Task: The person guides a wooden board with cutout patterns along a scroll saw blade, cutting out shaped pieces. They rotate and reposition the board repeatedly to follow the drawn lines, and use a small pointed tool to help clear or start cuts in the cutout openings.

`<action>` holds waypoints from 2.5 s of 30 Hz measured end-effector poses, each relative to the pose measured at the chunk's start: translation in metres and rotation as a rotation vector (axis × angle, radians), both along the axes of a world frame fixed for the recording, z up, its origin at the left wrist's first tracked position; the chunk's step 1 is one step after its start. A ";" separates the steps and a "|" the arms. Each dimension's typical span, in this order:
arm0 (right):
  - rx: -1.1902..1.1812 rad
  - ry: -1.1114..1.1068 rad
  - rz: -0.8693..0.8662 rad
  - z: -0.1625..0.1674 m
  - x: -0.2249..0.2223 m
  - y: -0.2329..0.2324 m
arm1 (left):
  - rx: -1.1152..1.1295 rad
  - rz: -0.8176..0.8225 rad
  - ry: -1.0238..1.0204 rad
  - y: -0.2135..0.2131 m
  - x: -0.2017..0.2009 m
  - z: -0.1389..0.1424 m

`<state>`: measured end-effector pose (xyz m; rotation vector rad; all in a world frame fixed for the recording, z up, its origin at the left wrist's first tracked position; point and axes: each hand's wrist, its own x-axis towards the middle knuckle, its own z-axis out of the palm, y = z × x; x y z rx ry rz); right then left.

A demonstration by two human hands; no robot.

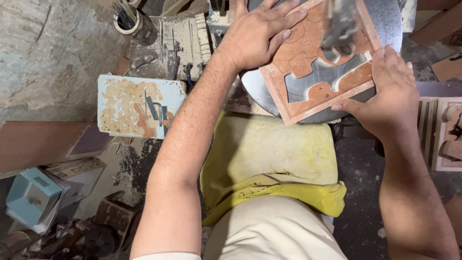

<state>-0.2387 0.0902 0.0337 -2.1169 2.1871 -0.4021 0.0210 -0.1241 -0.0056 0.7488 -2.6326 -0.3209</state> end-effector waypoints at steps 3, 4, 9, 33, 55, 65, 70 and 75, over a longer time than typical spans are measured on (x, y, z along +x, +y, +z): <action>-0.014 -0.017 -0.017 -0.002 0.002 0.002 | -0.015 0.016 -0.014 -0.003 -0.002 -0.001; -0.018 -0.014 -0.018 -0.004 0.003 0.002 | 0.016 0.009 -0.016 -0.005 -0.001 -0.001; -0.045 0.003 -0.025 -0.009 0.005 0.006 | -0.009 -0.024 0.010 -0.008 -0.001 0.000; 0.046 -0.046 -0.024 -0.002 -0.007 -0.011 | -0.023 0.001 -0.149 -0.005 -0.001 0.003; 0.211 0.131 0.217 -0.013 -0.071 -0.078 | 0.046 -0.091 -0.249 0.008 -0.002 0.016; 0.084 -0.123 0.044 -0.004 -0.042 -0.041 | 0.091 0.126 -0.220 0.042 -0.007 0.011; 0.079 -0.210 -0.060 -0.010 0.011 0.010 | 0.125 0.228 -0.202 0.061 -0.009 0.013; 0.051 -0.123 -0.063 -0.017 0.033 0.022 | 0.179 0.329 -0.200 0.079 -0.014 0.014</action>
